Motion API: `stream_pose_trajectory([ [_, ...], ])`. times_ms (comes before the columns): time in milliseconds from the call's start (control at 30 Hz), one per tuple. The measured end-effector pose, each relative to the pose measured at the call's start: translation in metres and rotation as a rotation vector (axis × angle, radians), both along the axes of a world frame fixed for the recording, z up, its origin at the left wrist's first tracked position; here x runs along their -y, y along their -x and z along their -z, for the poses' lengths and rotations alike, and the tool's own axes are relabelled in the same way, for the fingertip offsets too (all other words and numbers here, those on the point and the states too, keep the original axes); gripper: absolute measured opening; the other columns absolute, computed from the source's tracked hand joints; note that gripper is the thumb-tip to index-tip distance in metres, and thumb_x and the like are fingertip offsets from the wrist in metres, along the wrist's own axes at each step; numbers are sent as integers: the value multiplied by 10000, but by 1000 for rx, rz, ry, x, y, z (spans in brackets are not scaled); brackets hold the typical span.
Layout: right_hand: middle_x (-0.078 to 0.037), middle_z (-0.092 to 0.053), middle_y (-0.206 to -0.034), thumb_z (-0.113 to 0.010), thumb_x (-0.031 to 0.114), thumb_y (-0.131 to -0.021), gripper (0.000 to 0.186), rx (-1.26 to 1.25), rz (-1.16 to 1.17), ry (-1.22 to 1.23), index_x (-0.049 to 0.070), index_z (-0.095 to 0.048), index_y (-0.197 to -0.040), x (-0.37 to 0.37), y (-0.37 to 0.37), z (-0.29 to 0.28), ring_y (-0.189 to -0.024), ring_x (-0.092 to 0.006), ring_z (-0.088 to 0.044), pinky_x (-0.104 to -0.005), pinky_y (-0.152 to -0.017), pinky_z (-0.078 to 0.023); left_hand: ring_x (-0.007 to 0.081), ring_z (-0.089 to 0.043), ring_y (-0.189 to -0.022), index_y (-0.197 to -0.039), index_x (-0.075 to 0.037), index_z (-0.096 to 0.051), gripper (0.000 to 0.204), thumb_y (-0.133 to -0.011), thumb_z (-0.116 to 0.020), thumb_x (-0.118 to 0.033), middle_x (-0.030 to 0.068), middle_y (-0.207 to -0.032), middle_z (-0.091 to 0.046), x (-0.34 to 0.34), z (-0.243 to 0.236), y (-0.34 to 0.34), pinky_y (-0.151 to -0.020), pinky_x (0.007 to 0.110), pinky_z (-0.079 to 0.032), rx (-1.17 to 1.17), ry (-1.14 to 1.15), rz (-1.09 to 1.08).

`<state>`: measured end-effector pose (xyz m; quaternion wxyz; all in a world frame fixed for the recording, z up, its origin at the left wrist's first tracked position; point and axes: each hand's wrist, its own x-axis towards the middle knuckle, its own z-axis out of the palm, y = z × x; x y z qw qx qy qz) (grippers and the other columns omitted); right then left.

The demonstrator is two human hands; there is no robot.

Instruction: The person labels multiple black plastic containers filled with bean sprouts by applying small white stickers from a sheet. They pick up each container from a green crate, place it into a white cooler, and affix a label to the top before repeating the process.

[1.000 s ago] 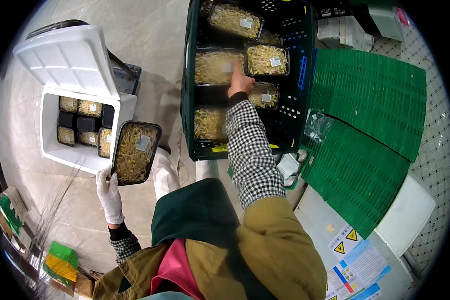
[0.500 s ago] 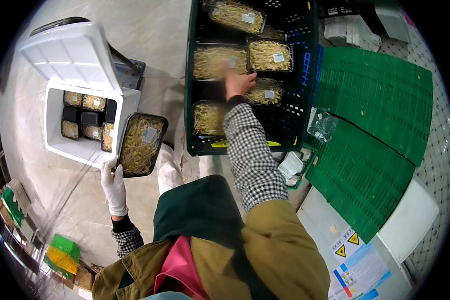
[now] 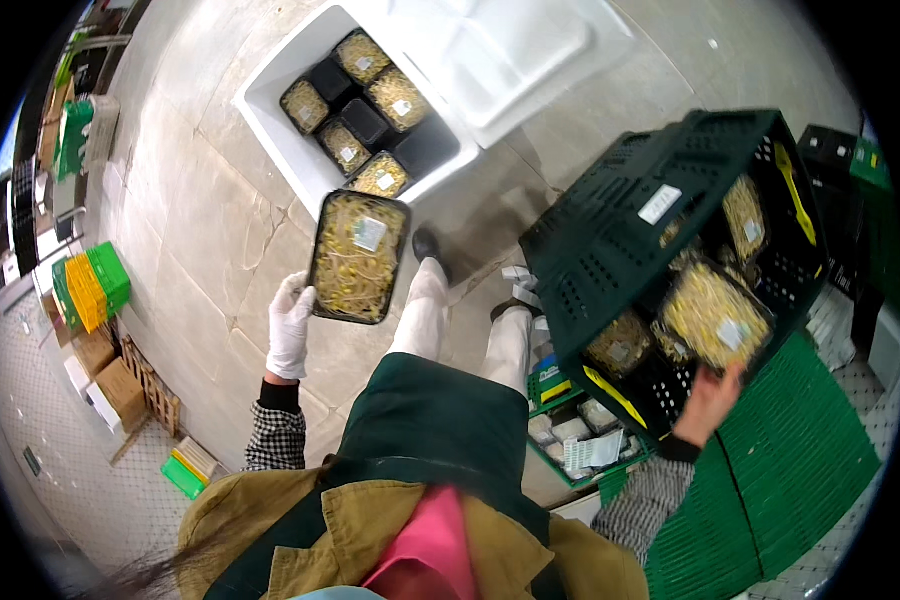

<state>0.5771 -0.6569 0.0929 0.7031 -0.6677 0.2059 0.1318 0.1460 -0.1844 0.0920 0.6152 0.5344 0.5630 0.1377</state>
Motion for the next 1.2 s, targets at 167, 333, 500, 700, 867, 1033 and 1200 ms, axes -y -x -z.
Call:
stream_pose_trajectory([
  [167, -83, -594, -1147, -563, 212, -985, 421, 202, -200, 263, 58, -437, -1356, -114, 24, -96, -987, -169, -580, -323, -772, -515, 94, -568, -903, -1211, 44, -535, 282, -940, -537, -36, 51, -1059, -606, -84, 53, 42, -797, 232, -476, 30, 28, -219],
  [333, -101, -521, -1246, -552, 192, -976, 400, -175, -472, 20, 94, -370, -1319, -335, 103, 9, -990, -221, -594, -378, -768, -534, 92, -568, -871, -1200, 45, -529, 334, -891, -614, -47, 60, -1034, -611, -169, 129, 56, -761, 234, -480, 9, -141, -296],
  [500, -152, -499, -1048, -526, 108, -961, 484, -654, -449, -225, 106, -219, -1334, -508, 236, 192, -773, -223, -579, -445, -766, -565, 74, -528, -841, -1205, 29, -530, 321, -897, -602, -25, 16, -976, -572, -198, 104, 81, -739, 208, -450, 13, -224, -524],
  [700, -125, -520, -984, -513, 86, -957, 458, -849, -175, -292, 103, -242, -1326, -661, 342, 341, -832, -229, -570, -439, -801, -546, 66, -531, -866, -1199, 29, -516, 278, -925, -556, -2, 26, -1022, -580, -204, 96, 97, -773, 207, -449, -12, -196, -592],
  [867, -175, -526, -1221, -661, 285, -919, 615, -1085, -748, -251, 75, -323, -1389, -664, 351, 330, -1061, -277, -559, -411, -940, -475, 95, -572, -926, -1231, 0, -501, 298, -937, -549, -11, 47, -1087, -587, -194, 128, 103, -820, 228, -487, 46, -20, -641],
  [1033, -194, -397, -1420, -709, 321, -875, 843, -826, -1290, -401, 27, -215, -1491, -637, 291, 281, -1267, -235, -443, -389, -1044, -392, 141, -598, -969, -1261, 25, -490, 347, -939, -566, -79, 82, -1120, -606, -195, 190, 46, -848, 295, -507, 219, 135, -494],
  [1200, -163, -539, -1308, -739, 287, -845, 827, -720, -1284, -199, -11, -279, -1464, -678, 207, 274, -1235, -241, -493, -435, -1038, -416, 158, -593, -982, -1458, -4, -263, 586, -968, -560, -130, 129, -1367, -419, -204, 205, 0, -891, 322, -517, 270, 269, -444],
])
